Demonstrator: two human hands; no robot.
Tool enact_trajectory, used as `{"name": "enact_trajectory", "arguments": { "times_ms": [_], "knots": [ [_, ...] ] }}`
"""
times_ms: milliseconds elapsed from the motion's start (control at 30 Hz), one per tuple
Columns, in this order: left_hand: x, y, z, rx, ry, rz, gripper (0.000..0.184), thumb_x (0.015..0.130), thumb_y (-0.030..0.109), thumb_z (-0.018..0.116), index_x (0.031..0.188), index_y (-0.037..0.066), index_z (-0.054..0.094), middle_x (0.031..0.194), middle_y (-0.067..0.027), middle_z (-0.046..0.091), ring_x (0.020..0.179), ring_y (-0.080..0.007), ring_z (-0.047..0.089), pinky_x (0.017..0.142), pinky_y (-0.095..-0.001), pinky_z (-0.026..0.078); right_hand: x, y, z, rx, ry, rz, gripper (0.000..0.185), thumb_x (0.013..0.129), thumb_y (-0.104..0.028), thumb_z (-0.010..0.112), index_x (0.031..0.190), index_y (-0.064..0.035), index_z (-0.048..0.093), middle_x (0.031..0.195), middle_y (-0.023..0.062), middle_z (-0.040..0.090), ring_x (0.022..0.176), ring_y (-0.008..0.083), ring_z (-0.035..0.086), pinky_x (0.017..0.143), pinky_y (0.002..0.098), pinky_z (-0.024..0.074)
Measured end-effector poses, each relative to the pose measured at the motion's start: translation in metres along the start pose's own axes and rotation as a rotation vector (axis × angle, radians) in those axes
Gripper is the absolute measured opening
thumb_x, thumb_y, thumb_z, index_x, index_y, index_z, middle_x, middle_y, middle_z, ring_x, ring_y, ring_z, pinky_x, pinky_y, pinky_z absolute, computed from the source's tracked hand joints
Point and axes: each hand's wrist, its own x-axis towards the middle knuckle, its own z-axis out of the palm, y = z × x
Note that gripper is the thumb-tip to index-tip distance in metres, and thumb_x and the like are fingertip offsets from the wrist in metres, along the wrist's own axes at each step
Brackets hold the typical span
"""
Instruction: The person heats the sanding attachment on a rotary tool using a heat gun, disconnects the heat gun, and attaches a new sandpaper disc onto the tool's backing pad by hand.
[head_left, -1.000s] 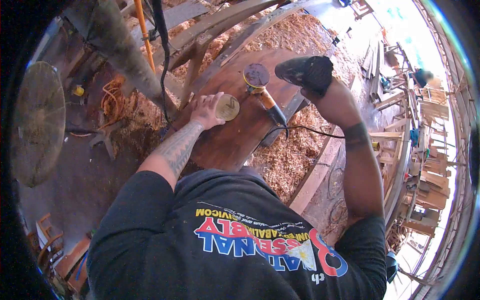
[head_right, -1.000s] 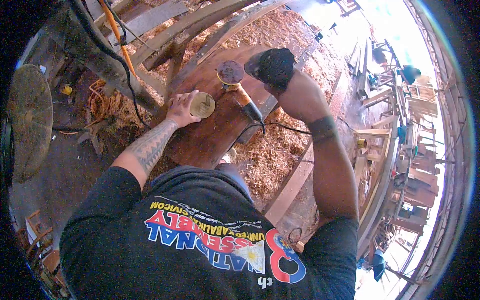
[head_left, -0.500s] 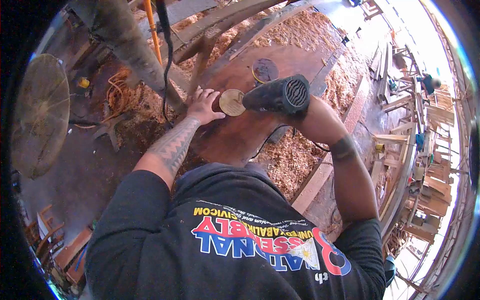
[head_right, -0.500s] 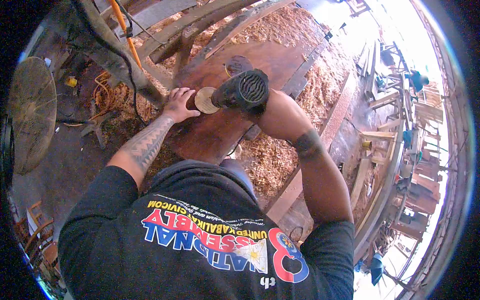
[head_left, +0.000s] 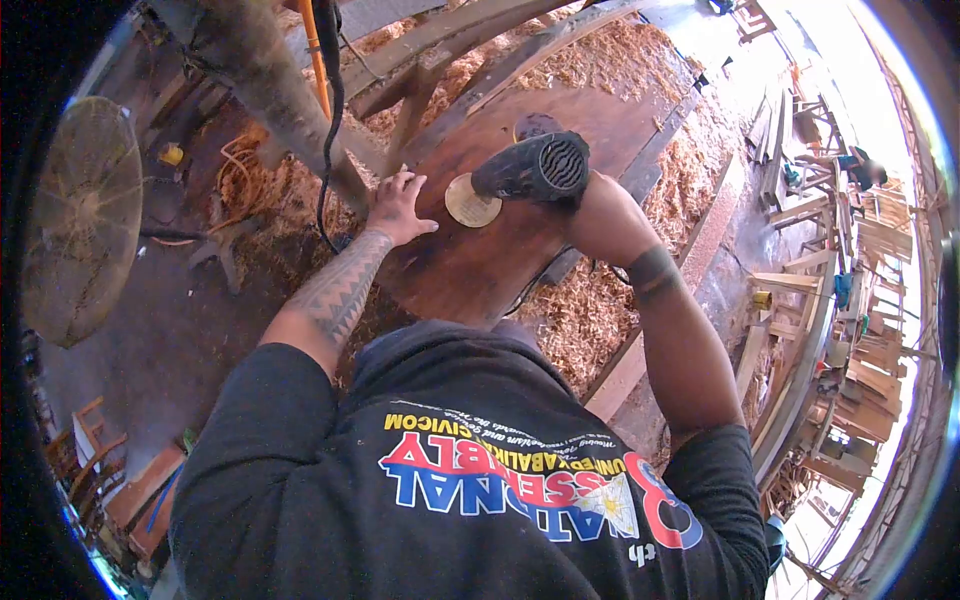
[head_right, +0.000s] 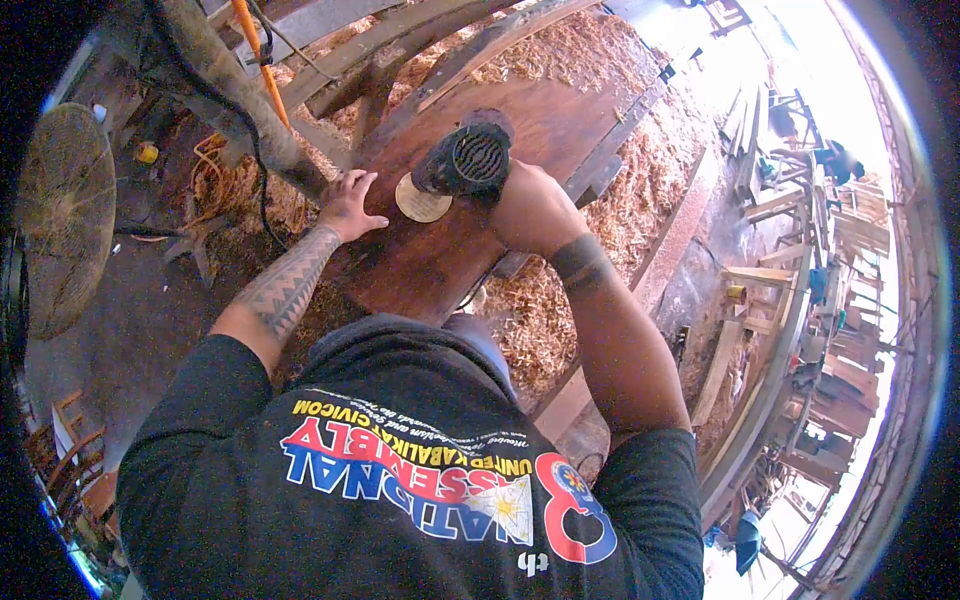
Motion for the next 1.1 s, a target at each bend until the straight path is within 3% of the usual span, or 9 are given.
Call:
{"name": "enact_trajectory", "arguments": {
  "times_ms": [367,567,667,767,1100],
  "knots": [
    [-0.019,0.001,-0.009,0.028,-0.022,-0.107,0.109,0.083,0.059,0.089,0.168,0.015,0.038,0.169,-0.0096,0.036,0.158,-0.0361,0.029,0.13,-0.0554,0.024,0.004,-0.027,-0.01,-0.029,-0.039,0.051,0.024,0.093,-0.018,0.069,0.115,-0.0108,0.075,0.108,0.0222,0.077,0.101,0.0447,0.074,0.089,0.0545,0.0604],
    [-0.017,0.011,-0.01,0.123,-0.06,-0.14,0.108,0.087,0.058,0.085,0.171,0.012,0.033,0.172,-0.0116,0.032,0.157,-0.0374,0.032,0.129,-0.0593,0.026,0.005,-0.012,-0.007,-0.013,-0.039,0.013,0.028,0.095,-0.023,0.071,0.12,-0.0123,0.075,0.112,0.0206,0.078,0.103,0.0445,0.074,0.09,0.0539,0.0606],
    [-0.014,0.025,-0.018,0.233,-0.133,-0.167,0.11,0.09,0.061,0.082,0.172,0.011,0.029,0.171,-0.0139,0.032,0.16,-0.0386,0.026,0.129,-0.0627,0.025,0.009,-0.013,-0.008,0.009,-0.018,-0.093,0.027,0.094,-0.023,0.072,0.118,-0.0123,0.076,0.109,0.0205,0.078,0.101,0.0441,0.075,0.089,0.0535,0.061],
    [-0.011,0.03,-0.023,0.255,-0.181,-0.162,0.11,0.091,0.062,0.08,0.173,0.009,0.027,0.173,-0.0155,0.03,0.161,-0.0388,0.025,0.129,-0.064,0.026,0.016,-0.015,0.003,-0.027,-0.083,-0.017,0.033,0.096,-0.028,0.078,0.124,-0.0113,0.076,0.113,0.0216,0.077,0.107,0.0454,0.072,0.094,0.0512,0.0589],
    [-0.008,0.033,-0.023,0.272,-0.227,-0.173,0.11,0.094,0.061,0.077,0.173,0.005,0.023,0.173,-0.0177,0.029,0.16,-0.0418,0.029,0.127,-0.0634,0.029,0.024,-0.024,0.004,-0.118,-0.139,0.05,0.033,0.095,-0.033,0.078,0.122,-0.0138,0.077,0.109,0.0213,0.078,0.102,0.0461,0.072,0.089,0.052,0.0595]
  ]
}}
